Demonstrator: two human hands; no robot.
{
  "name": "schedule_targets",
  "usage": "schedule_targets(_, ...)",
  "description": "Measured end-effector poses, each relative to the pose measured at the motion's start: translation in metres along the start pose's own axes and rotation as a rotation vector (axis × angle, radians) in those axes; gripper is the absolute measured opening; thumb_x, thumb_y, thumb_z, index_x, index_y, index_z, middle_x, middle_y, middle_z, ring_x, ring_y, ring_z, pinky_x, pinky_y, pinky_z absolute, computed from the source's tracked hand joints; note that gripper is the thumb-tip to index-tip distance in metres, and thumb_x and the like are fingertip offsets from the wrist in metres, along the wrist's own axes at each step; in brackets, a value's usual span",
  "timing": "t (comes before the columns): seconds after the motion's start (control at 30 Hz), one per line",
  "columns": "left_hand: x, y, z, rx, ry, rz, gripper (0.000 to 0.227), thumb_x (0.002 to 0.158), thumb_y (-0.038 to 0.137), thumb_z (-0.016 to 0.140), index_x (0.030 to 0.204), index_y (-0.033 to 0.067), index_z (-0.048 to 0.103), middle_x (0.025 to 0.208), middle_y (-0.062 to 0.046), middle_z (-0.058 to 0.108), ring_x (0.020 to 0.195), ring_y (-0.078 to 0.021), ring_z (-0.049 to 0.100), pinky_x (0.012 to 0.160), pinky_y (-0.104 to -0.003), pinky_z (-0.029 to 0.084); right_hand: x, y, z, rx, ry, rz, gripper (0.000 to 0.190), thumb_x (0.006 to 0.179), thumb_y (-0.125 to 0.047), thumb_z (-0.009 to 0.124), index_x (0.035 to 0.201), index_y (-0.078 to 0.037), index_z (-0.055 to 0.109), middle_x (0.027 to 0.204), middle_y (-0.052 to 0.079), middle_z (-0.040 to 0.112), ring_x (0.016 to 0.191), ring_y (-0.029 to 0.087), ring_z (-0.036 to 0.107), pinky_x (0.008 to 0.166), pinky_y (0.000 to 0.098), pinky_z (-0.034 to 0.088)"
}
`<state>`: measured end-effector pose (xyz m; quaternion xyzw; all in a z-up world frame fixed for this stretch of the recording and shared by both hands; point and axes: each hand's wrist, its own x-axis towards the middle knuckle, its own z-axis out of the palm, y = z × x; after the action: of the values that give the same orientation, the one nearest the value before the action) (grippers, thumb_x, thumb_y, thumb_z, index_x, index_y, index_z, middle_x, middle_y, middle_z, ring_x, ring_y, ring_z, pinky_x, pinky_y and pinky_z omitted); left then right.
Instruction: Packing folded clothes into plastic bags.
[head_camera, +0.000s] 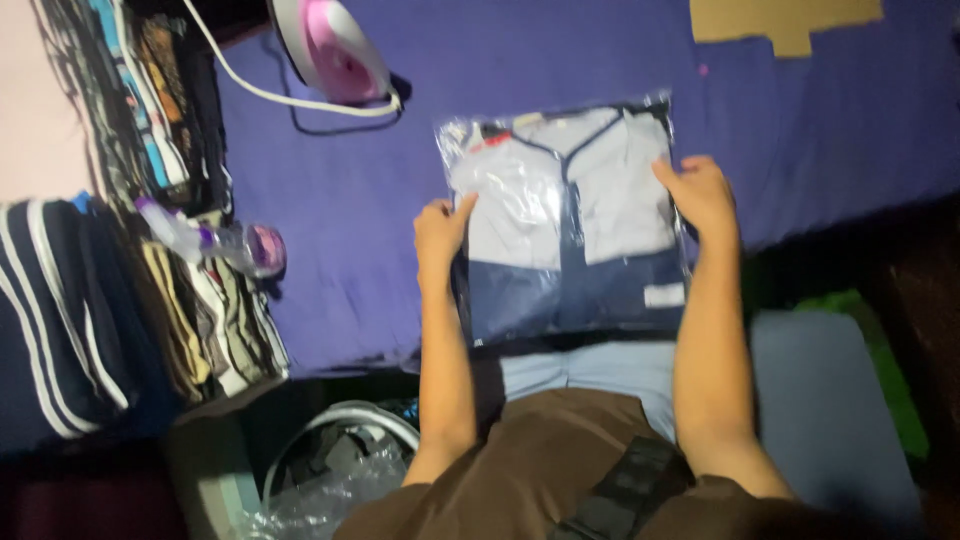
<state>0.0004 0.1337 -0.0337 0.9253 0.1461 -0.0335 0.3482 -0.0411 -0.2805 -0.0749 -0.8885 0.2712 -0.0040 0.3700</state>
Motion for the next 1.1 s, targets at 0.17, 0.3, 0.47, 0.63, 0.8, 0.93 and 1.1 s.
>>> schedule_targets(0.17, 0.008, -0.013, 0.003, -0.166, -0.133, 0.066, 0.052, 0.081, 0.050, 0.081, 0.077, 0.0014, 0.063, 0.064, -0.015, 0.060, 0.060, -0.0263, 0.054, 0.059, -0.041, 0.047, 0.008, 0.019, -0.002, 0.277, -0.201, 0.136, 0.064, 0.082, -0.044, 0.086, 0.119, 0.004, 0.068, 0.098, 0.007, 0.071, 0.088, 0.016, 0.064, 0.079, 0.0299, 0.052)
schedule_targets(0.3, -0.001, -0.008, 0.002, -0.189, -0.084, 0.073, 0.050, 0.078, 0.039, 0.087, 0.076, 0.0025, 0.053, 0.062, -0.009, 0.046, 0.057, -0.0198, 0.039, 0.054, -0.038, 0.039, 0.004, 0.058, -0.002, 0.263, -0.296, 0.104, 0.039, 0.092, -0.032, 0.080, 0.104, 0.004, 0.071, 0.089, 0.001, 0.064, 0.085, 0.011, 0.055, 0.076, 0.0280, 0.046)
schedule_targets(0.47, -0.002, 0.011, -0.012, -0.240, -0.094, -0.085, 0.045, 0.071, 0.033, 0.091, 0.078, 0.0038, 0.058, 0.063, -0.006, 0.044, 0.056, -0.0160, 0.040, 0.052, -0.034, 0.036, 0.005, 0.060, -0.017, 0.163, -0.461, 0.203, 0.034, 0.090, -0.028, 0.077, 0.103, 0.003, 0.070, 0.088, 0.007, 0.066, 0.082, 0.017, 0.058, 0.075, 0.0332, 0.048)
schedule_targets(0.63, -0.009, 0.023, -0.022, -0.288, -0.156, -0.080, 0.043, 0.075, 0.033, 0.090, 0.085, 0.0019, 0.062, 0.071, -0.007, 0.051, 0.060, -0.0192, 0.046, 0.055, -0.035, 0.040, -0.004, 0.044, -0.030, 0.141, -0.558, 0.366, 0.039, 0.095, -0.032, 0.070, 0.115, 0.001, 0.068, 0.103, 0.010, 0.069, 0.094, 0.021, 0.062, 0.084, 0.0364, 0.048)
schedule_targets(0.8, -0.021, 0.026, -0.012, -0.296, -0.164, -0.058, 0.042, 0.088, 0.037, 0.077, 0.110, 0.0039, 0.064, 0.098, -0.018, 0.064, 0.091, -0.0366, 0.061, 0.078, -0.043, 0.048, -0.003, 0.043, -0.019, 0.200, -0.539, 0.537, 0.052, 0.090, -0.036, 0.074, 0.129, -0.008, 0.057, 0.105, 0.003, 0.063, 0.094, 0.020, 0.058, 0.078, 0.0415, 0.049)
schedule_targets(0.93, -0.029, 0.010, 0.010, -0.307, -0.229, -0.315, 0.054, 0.092, 0.044, 0.069, 0.129, 0.0057, 0.061, 0.124, -0.026, 0.068, 0.118, -0.0462, 0.060, 0.099, -0.045, 0.048, -0.009, 0.034, -0.013, 0.290, -0.517, 0.547, 0.051, 0.091, -0.039, 0.073, 0.127, -0.008, 0.054, 0.096, 0.003, 0.060, 0.078, 0.016, 0.054, 0.060, 0.0385, 0.045)
schedule_targets(1.1, -0.038, -0.002, -0.005, -0.241, -0.227, -0.224, 0.056, 0.091, 0.044, 0.074, 0.128, 0.0035, 0.063, 0.121, -0.026, 0.069, 0.114, -0.0407, 0.065, 0.096, -0.044, 0.051, -0.052, 0.000, -0.023, 0.414, -0.316, 0.426, 0.039, 0.098, -0.024, 0.074, 0.126, 0.000, 0.060, 0.096, 0.009, 0.068, 0.075, 0.017, 0.058, 0.060, 0.0325, 0.045)
